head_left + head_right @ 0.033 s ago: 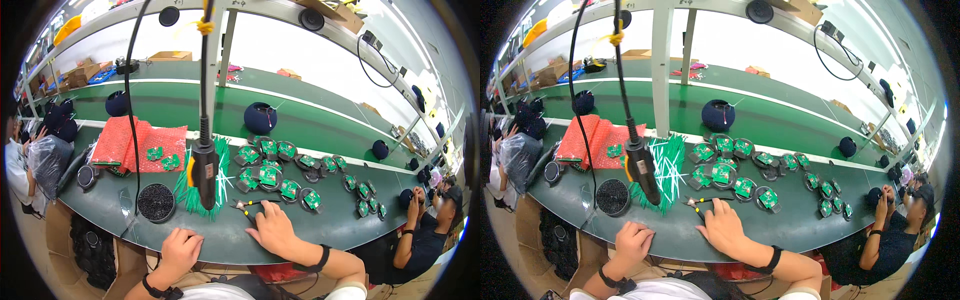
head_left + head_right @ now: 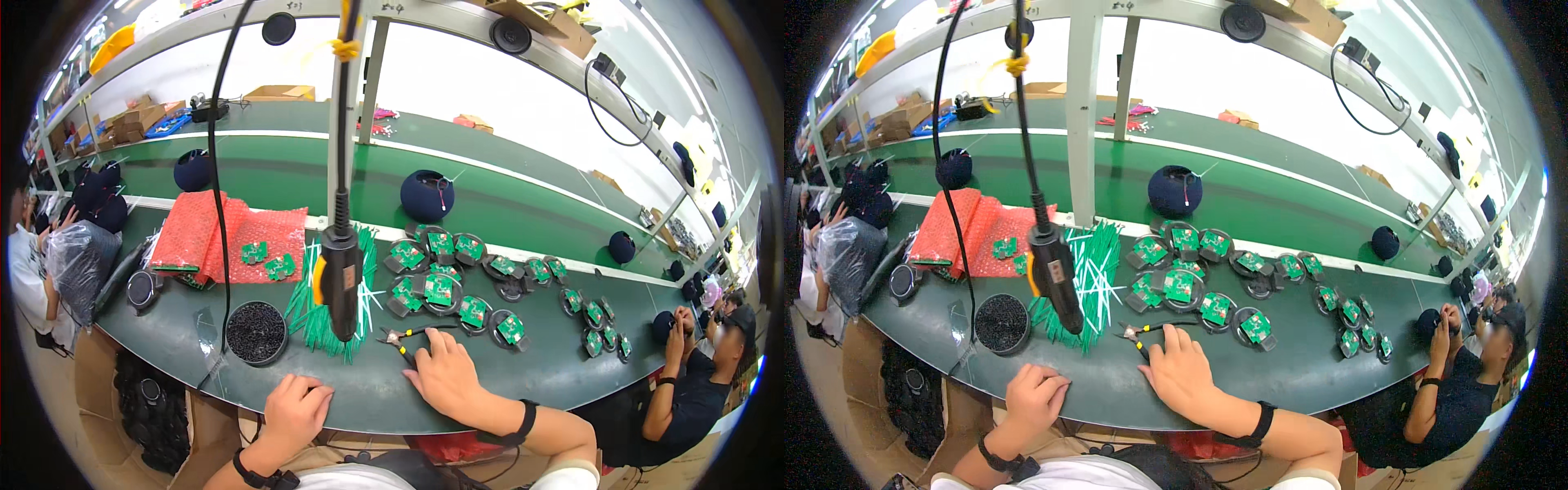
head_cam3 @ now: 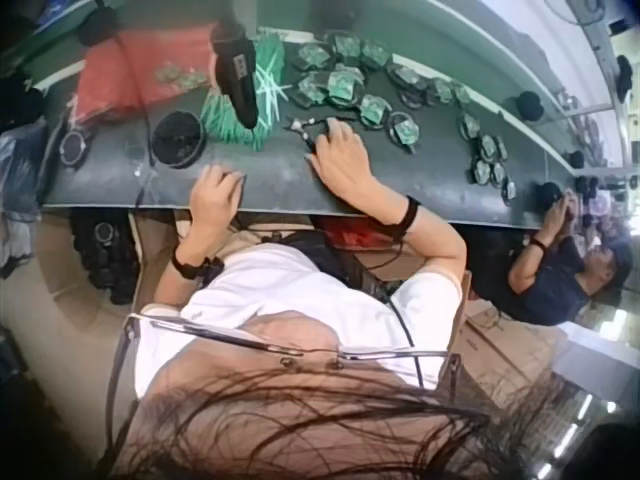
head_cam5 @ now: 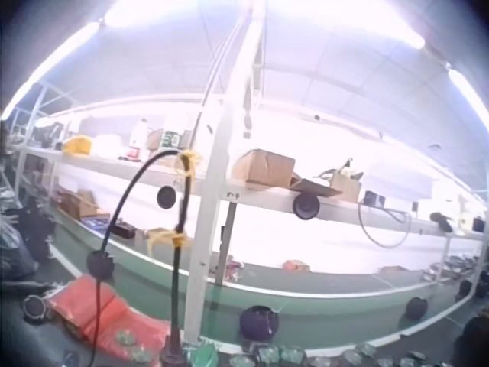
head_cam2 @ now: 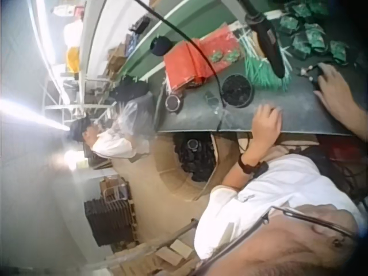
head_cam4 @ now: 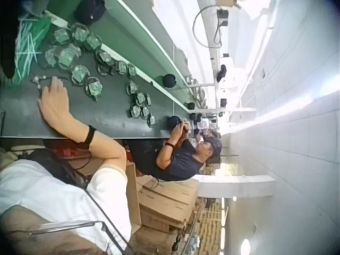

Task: Assemble electronic circuit boards into plastic housings and secure them with a power screwdriver.

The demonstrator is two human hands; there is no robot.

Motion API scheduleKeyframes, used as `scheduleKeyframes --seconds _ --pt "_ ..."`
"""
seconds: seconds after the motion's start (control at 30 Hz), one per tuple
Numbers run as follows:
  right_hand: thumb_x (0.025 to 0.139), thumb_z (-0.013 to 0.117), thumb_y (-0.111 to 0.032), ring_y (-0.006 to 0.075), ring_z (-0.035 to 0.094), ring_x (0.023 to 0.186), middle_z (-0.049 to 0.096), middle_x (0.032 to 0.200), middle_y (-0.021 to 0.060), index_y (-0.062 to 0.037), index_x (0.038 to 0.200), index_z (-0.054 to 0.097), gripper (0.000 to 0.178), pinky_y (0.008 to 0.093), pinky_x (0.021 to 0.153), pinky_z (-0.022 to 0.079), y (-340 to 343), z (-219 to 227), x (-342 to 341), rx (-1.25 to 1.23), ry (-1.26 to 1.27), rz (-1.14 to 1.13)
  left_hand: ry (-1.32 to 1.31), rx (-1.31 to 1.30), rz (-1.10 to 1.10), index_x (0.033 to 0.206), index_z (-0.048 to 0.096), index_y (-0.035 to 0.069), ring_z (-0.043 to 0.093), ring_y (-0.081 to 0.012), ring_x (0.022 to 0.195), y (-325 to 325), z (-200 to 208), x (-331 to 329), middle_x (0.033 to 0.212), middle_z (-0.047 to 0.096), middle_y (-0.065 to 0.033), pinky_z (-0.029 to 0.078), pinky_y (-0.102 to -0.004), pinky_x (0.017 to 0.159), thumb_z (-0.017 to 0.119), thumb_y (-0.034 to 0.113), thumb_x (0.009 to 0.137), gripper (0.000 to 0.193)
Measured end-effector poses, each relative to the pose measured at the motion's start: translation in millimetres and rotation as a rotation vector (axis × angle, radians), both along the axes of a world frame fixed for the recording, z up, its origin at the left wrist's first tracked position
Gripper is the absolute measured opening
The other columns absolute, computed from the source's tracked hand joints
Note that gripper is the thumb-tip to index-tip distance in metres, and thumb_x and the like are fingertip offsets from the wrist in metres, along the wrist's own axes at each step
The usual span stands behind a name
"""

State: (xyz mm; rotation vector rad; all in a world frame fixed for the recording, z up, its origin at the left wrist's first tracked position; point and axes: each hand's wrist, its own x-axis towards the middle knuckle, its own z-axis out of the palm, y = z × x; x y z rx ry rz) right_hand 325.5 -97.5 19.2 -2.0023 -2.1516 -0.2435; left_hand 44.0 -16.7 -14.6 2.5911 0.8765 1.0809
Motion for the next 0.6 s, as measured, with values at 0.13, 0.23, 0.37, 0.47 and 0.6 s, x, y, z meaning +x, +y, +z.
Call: scheduleKeyframes --seconds 0.13,0.23,0.37,0.47,0.6 --pt "0.086 0.076 -0.030 0.0421 0.054 0.125 0.055 0.138 0.0301 0.0038 0.096 0.065 0.037 0.0458 0.094 0.050 4 5 -1 -0.055 -0.013 0.040 0.025 -0.026 0.002 0.089 0.075 0.011 0.061 -0.0249 0.078 -2 3 -4 0.087 0.066 -0.0030 0.051 -0.0367 0.064 0.082 0.008 0.075 0.016" --pt "0.089 0.072 -0.026 0.0385 0.059 0.118 0.059 0.134 0.0271 0.0012 0.098 0.065 0.030 0.0418 0.092 0.050 3 24 13 0.044 -0.030 0.113 0.021 -0.021 -0.007 0.089 0.076 0.012 0.061 -0.0239 0.077 -2 3 -3 0.087 0.066 -0.0022 0.050 -0.0363 0.063 0.082 0.008 0.075 0.016" --pt "0.108 0.049 -0.033 0.0275 0.065 0.112 0.064 0.139 0.0200 0.0020 0.119 0.064 0.040 0.0428 0.097 0.051 24 34 92 -0.206 1.376 0.040 0.006 -0.060 -0.015 0.088 0.075 0.010 0.061 -0.0264 0.077 -2 7 -3 0.087 0.066 -0.0043 0.050 -0.0377 0.064 0.083 0.005 0.075 0.016" --pt "0.110 0.047 -0.033 0.0373 0.066 0.119 0.065 0.128 0.0217 0.0051 0.126 0.057 0.042 0.0562 0.101 0.054 58 69 124 -0.149 1.948 0.184 0.010 -0.064 -0.003 0.088 0.075 0.009 0.061 -0.0260 0.076 0 8 -2 0.086 0.066 -0.0040 0.050 -0.0375 0.064 0.082 0.004 0.074 0.017" --pt "0.102 0.063 -0.008 0.0240 0.070 0.092 0.063 0.109 0.0119 -0.0021 0.140 0.041 0.044 0.0434 0.081 0.064 113 69 203 0.101 1.466 -0.181 0.018 -0.043 0.004 0.087 0.076 0.011 0.061 -0.0243 0.075 2 5 1 0.085 0.066 -0.0026 0.050 -0.0366 0.062 0.082 0.006 0.073 0.017"
